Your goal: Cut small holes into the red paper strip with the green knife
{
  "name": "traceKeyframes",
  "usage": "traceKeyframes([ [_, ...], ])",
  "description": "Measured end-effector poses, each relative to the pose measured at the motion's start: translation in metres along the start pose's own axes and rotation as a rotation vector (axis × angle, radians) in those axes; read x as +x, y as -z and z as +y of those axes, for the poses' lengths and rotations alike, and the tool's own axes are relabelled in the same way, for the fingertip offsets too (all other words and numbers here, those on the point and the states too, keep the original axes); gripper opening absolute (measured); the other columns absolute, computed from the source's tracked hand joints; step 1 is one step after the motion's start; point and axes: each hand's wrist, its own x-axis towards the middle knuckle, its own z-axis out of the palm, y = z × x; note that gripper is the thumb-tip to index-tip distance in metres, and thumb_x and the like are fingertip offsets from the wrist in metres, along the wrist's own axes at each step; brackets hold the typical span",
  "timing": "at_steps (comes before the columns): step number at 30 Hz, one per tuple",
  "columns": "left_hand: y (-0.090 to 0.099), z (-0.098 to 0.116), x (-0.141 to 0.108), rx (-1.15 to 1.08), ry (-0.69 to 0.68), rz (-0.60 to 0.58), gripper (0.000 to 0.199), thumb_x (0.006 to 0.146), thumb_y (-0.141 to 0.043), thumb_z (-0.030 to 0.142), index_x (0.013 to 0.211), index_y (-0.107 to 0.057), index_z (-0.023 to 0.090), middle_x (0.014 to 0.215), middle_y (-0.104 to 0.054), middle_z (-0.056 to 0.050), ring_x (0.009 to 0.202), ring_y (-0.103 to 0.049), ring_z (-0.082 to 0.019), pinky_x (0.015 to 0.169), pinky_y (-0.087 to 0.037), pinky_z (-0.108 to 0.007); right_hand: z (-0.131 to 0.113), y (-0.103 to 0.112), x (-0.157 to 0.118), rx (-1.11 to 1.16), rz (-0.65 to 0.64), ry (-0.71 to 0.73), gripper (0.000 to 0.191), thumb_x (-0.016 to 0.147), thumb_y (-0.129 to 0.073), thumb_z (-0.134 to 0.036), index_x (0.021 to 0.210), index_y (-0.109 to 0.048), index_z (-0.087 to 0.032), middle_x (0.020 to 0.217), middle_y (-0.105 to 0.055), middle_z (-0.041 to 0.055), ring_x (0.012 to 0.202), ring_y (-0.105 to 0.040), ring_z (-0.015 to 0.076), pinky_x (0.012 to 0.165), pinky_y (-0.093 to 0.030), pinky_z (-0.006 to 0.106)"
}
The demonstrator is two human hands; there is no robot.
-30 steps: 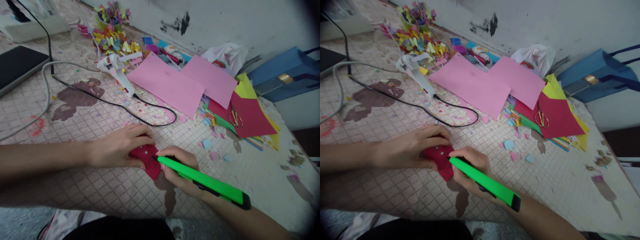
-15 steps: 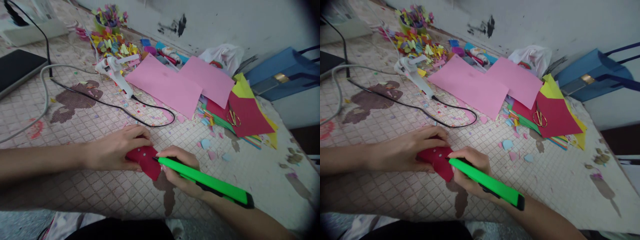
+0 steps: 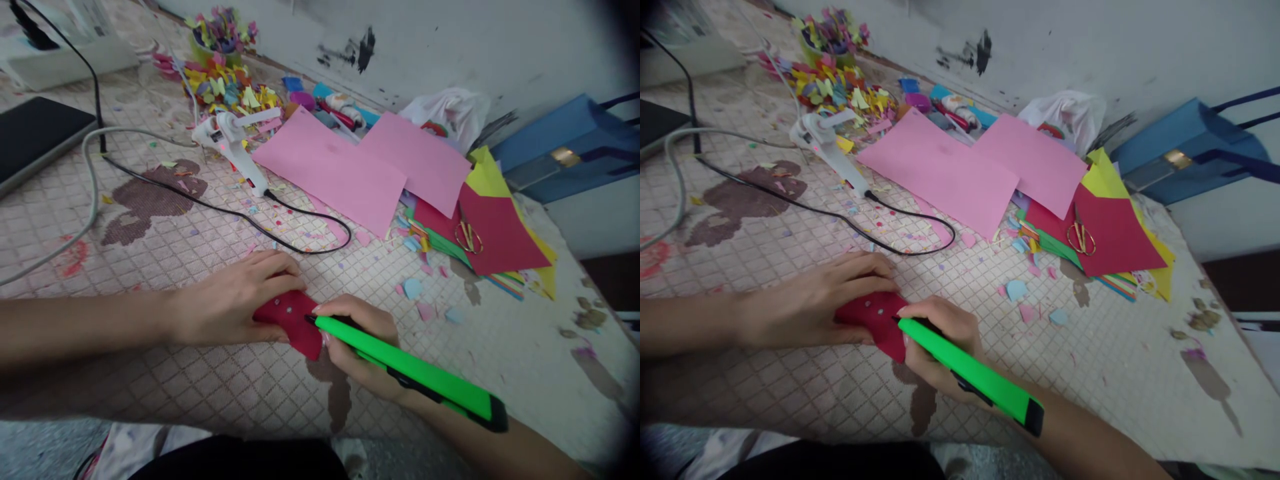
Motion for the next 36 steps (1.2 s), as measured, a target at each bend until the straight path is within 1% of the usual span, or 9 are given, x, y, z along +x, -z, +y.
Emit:
traceKeyframes([
  [7,0.0007,0.0007,0.0012,-0.005,0.014,-0.014,0.039,0.085,-0.071,0.03,0.119,-0.058,0.017,0.118,-0.056,-0.012,0.111,-0.055,-0.028,0.099,-0.048,-0.045,0.0001,0.0006,0.0003,0.008,-0.014,-0.001,0.019,0.083,-0.06,-0.015,0.1,-0.067,-0.021,0.083,-0.074,0.004,0.07,-0.07,0.0168,0.061,-0.057,0.03],
  [13,0.0003,0.0002,0.001,-0.003,0.018,-0.01,0.041,0.084,-0.072,0.031,0.119,-0.058,0.017,0.118,-0.057,-0.012,0.111,-0.056,-0.028,0.098,-0.049,-0.044,0.0005,0.0014,0.0013,0.01,-0.028,0.004,0.02,0.083,-0.06,-0.013,0.1,-0.066,-0.022,0.086,-0.074,0.0036,0.073,-0.07,0.0164,0.065,-0.057,0.029],
  [18,0.0009,-0.0003,0.0016,-0.01,0.012,-0.019,0.04,0.084,-0.072,0.031,0.119,-0.058,0.016,0.119,-0.056,-0.012,0.111,-0.055,-0.029,0.098,-0.048,-0.046,0.0009,0.0014,0.0002,0.001,-0.074,-0.011,0.021,0.084,-0.059,-0.013,0.102,-0.066,-0.021,0.085,-0.072,0.0039,0.073,-0.068,0.0162,0.066,-0.056,0.029],
  [23,0.004,0.0017,0.0025,-0.034,0.02,-0.058,0.048,0.077,-0.078,0.034,0.119,-0.059,0.019,0.119,-0.055,-0.01,0.109,-0.054,-0.028,0.096,-0.048,-0.044,0.0028,-0.0008,-0.0006,-0.015,-0.071,-0.009,0.02,0.085,-0.058,-0.014,0.101,-0.065,-0.023,0.086,-0.071,0.003,0.075,-0.068,0.0169,0.067,-0.056,0.03],
  [25,0.0043,0.0032,0.0023,-0.031,0.031,-0.053,0.047,0.076,-0.078,0.032,0.118,-0.059,0.019,0.118,-0.056,-0.01,0.108,-0.055,-0.028,0.095,-0.049,-0.043,0.0029,-0.0001,-0.0007,0.007,-0.073,-0.02,0.019,0.084,-0.059,-0.015,0.101,-0.066,-0.022,0.086,-0.072,0.0027,0.076,-0.069,0.0166,0.067,-0.056,0.029],
  [28,0.0022,0.0045,0.001,-0.005,0.033,-0.035,0.043,0.08,-0.075,0.034,0.117,-0.06,0.019,0.117,-0.057,-0.01,0.107,-0.055,-0.027,0.095,-0.049,-0.043,0.0019,0.0024,-0.0016,0.049,-0.02,-0.017,0.02,0.083,-0.06,-0.014,0.101,-0.067,-0.022,0.087,-0.073,0.0025,0.076,-0.07,0.0163,0.066,-0.056,0.028],
  [31,-0.0007,0.0049,-0.0005,0.043,0.042,-0.034,0.044,0.081,-0.074,0.037,0.118,-0.059,0.019,0.118,-0.057,-0.011,0.108,-0.055,-0.029,0.096,-0.048,-0.047,0.0003,0.0042,-0.0026,0.052,0.036,-0.035,0.022,0.082,-0.061,-0.012,0.099,-0.067,-0.023,0.085,-0.073,0.0014,0.075,-0.07,0.0156,0.065,-0.055,0.027],
  [36,-0.0017,0.0069,-0.0001,0.103,0.052,-0.024,0.048,0.08,-0.075,0.044,0.116,-0.059,0.016,0.114,-0.058,-0.012,0.105,-0.056,-0.032,0.092,-0.048,-0.051,-0.0011,0.0019,-0.0007,0.017,0.044,-0.044,0.021,0.08,-0.061,-0.01,0.096,-0.068,-0.02,0.083,-0.074,0.0017,0.072,-0.07,0.0142,0.064,-0.055,0.025],
])
